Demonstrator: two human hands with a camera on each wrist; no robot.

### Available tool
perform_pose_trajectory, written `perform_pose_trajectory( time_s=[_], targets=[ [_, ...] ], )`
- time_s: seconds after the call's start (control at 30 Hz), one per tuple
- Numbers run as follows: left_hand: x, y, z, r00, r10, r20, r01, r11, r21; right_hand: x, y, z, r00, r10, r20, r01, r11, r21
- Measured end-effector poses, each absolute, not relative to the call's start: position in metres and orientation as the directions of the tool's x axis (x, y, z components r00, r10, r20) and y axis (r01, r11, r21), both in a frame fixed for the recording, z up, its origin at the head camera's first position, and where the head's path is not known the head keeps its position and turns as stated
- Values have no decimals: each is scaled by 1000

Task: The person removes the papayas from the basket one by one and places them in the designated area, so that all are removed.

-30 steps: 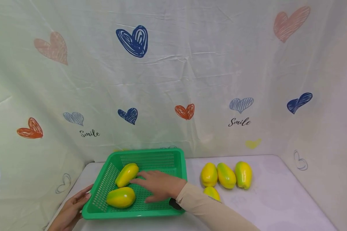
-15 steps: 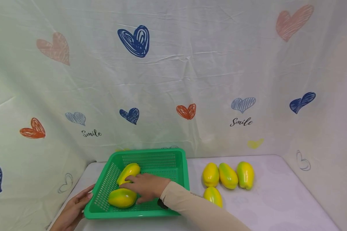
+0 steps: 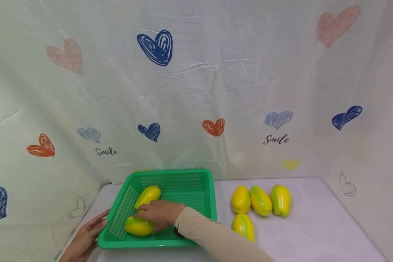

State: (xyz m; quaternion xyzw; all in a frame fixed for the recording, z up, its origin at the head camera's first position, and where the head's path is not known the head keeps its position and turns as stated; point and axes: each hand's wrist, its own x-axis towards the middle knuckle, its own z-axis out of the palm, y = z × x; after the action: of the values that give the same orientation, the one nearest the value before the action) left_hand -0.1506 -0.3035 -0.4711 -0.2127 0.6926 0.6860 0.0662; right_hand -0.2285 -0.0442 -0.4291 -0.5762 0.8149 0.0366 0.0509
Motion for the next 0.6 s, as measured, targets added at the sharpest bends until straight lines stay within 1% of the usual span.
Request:
perform_pose_trajectory(
  time_s=[0.17, 0.33, 0.6],
  targets=[
    [-150, -303, -471, -900, -206, -384, -387, -26, 922, -228, -49, -432, -313, -940, -134, -949, 314, 19],
    [-152, -302, -469, -891, -211, -402, -405, -31, 914, -227, -52, -432, -293, -945, -145, -955, 295, 10],
    [-151, -302, -469, -889, -208, -408, -408, -43, 912, -229, -58, -440, -290, -945, -152, -957, 286, 46]
  ],
)
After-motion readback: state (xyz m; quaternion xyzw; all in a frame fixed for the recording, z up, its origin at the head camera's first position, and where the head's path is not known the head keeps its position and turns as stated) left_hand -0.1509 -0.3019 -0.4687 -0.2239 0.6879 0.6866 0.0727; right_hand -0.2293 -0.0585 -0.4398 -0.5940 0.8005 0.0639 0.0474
